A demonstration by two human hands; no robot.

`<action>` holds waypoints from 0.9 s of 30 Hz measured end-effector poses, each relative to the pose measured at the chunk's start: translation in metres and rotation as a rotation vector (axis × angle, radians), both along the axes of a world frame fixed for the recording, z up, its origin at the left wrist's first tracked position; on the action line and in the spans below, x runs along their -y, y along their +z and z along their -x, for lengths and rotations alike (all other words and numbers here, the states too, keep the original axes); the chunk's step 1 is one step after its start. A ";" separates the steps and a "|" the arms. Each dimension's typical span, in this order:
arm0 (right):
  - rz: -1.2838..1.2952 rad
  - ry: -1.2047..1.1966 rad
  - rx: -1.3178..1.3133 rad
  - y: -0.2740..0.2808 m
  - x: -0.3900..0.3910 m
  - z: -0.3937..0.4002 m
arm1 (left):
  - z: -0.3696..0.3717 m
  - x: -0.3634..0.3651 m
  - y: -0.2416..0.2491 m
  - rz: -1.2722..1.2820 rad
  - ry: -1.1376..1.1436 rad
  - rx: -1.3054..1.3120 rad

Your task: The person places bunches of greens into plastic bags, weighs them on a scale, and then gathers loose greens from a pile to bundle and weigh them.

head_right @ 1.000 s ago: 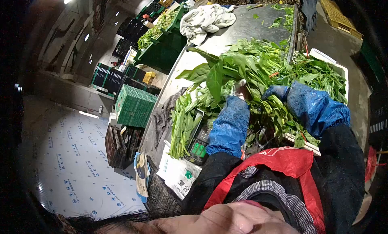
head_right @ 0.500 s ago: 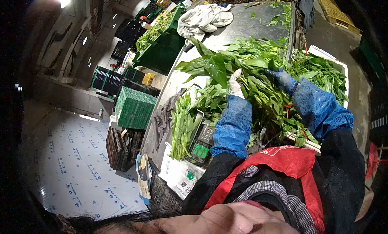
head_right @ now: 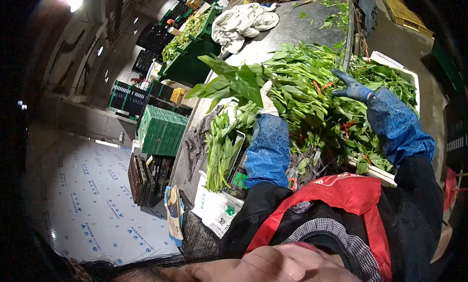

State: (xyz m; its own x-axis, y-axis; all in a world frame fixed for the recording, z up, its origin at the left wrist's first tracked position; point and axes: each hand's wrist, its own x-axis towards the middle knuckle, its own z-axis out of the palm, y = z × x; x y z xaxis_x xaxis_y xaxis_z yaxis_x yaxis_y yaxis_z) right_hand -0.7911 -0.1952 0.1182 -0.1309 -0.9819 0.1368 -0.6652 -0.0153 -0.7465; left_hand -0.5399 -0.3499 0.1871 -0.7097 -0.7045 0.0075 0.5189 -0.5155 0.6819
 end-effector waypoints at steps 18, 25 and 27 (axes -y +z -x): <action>0.237 0.223 -0.278 0.048 -0.009 -0.040 | 0.014 0.008 -0.012 0.285 0.114 -0.104; 0.384 0.306 -0.357 -0.012 0.017 -0.047 | 0.029 0.024 -0.039 0.499 0.152 0.012; 0.270 0.312 -0.192 0.013 0.001 -0.045 | 0.022 0.004 -0.026 0.086 0.035 -0.117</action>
